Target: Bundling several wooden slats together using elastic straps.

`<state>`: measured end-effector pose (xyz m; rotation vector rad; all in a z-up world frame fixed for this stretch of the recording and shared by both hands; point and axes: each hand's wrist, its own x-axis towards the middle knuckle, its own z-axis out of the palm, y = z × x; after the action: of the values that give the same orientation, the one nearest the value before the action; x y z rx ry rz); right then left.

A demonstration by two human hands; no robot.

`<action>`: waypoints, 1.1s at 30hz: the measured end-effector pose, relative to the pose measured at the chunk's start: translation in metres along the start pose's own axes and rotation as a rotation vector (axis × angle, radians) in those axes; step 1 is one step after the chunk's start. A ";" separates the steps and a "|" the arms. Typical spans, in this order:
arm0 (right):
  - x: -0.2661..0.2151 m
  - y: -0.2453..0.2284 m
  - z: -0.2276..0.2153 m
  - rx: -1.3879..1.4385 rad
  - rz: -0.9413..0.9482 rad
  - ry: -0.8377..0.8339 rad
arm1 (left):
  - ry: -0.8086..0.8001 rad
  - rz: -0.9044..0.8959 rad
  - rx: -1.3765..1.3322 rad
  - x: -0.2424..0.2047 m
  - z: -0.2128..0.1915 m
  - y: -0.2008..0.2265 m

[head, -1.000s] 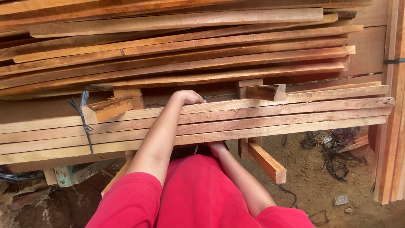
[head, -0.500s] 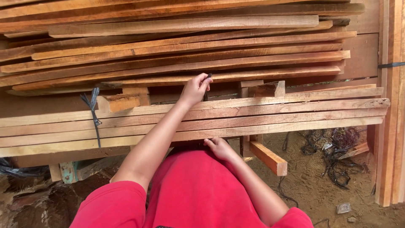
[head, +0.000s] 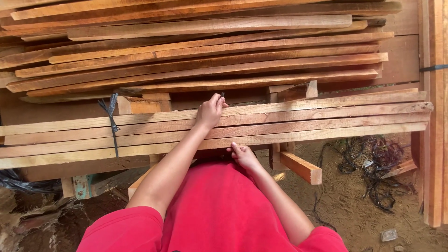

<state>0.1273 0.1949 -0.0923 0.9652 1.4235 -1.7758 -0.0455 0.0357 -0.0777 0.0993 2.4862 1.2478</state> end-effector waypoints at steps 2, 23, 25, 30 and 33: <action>-0.015 -0.013 0.006 -0.008 -0.012 0.015 | 0.017 0.051 -0.046 -0.005 -0.001 0.022; -0.013 -0.006 0.013 0.074 0.017 0.062 | 0.215 0.533 0.121 -0.066 0.042 -0.014; -0.013 -0.013 0.012 0.089 0.021 0.034 | 0.217 0.570 0.170 -0.063 0.041 -0.011; -0.009 -0.011 -0.002 0.007 0.028 -0.066 | 0.338 0.657 0.394 -0.058 0.059 -0.033; -0.015 -0.026 -0.021 -0.755 -0.191 -0.022 | 0.363 0.675 0.397 -0.061 0.055 -0.026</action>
<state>0.1162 0.2208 -0.0691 0.4140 1.9988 -1.1785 0.0327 0.0485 -0.1106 0.9568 3.1300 1.0255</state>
